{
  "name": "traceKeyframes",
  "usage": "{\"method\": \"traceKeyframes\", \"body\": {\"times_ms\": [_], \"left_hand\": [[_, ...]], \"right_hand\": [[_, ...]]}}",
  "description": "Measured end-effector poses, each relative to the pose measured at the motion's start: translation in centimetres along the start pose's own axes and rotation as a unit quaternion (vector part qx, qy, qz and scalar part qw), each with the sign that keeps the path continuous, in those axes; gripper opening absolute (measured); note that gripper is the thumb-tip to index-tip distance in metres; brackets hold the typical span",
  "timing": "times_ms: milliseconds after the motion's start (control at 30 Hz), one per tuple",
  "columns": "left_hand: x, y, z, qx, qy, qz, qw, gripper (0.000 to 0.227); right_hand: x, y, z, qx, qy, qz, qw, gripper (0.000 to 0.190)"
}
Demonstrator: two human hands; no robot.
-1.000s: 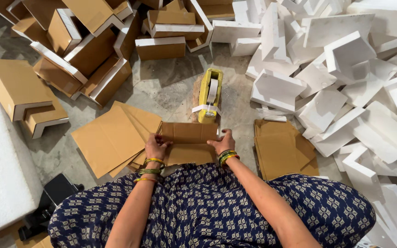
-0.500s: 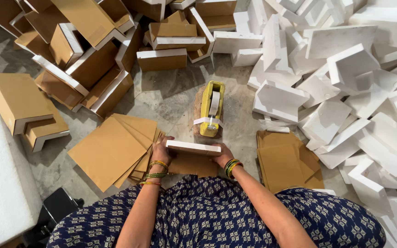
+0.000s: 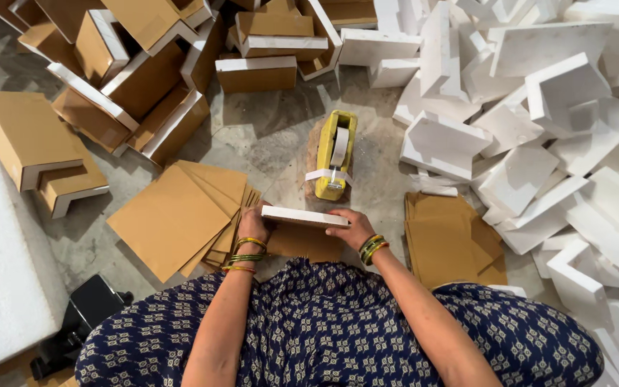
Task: The person sits on the floor and assembles small cardboard boxes by inserting white foam inserts into the cardboard shells. They use a handheld tape dispenser to secure the foam pieces to the cardboard, repeating this process for multiple units.
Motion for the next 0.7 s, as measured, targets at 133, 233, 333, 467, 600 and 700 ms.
{"method": "traceKeyframes", "body": {"times_ms": [133,233,333,467,600,700], "left_hand": [[0.3,0.3,0.5,-0.057,-0.002,0.028,0.998,0.039],[0.2,0.1,-0.1,0.015,0.002,-0.013,1.0,0.041],[-0.5,-0.4,-1.1,0.009,0.02,-0.014,1.0,0.045],[-1.9,-2.2,-3.0,-0.071,0.11,-0.072,0.989,0.062],[-1.3,-2.9,-3.8,-0.054,0.248,-0.196,0.947,0.081],[-0.9,-1.7,-2.4,0.029,0.172,-0.201,0.964,0.072]], "right_hand": [[-0.6,0.6,-1.7,-0.029,0.035,0.03,0.999,0.054],[-0.6,0.5,-3.0,-0.038,0.055,0.04,0.997,0.053],[-0.5,1.7,-5.0,0.152,0.125,0.155,0.968,0.068],[0.7,2.2,-4.0,0.22,0.275,0.117,0.929,0.025],[5.1,1.4,-3.0,0.132,0.104,0.058,0.984,0.022],[9.9,1.6,-4.2,0.081,-0.002,0.121,0.989,0.026]]}}
Point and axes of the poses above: each hand's wrist, its own y-axis away from the middle knuckle, its own x-axis out of the back of the hand, z = x × y, the point moved 2 cm from there along -y, towards the middle knuckle, and after that the axes turned 8 degrees about x, right-handed, at the moved point
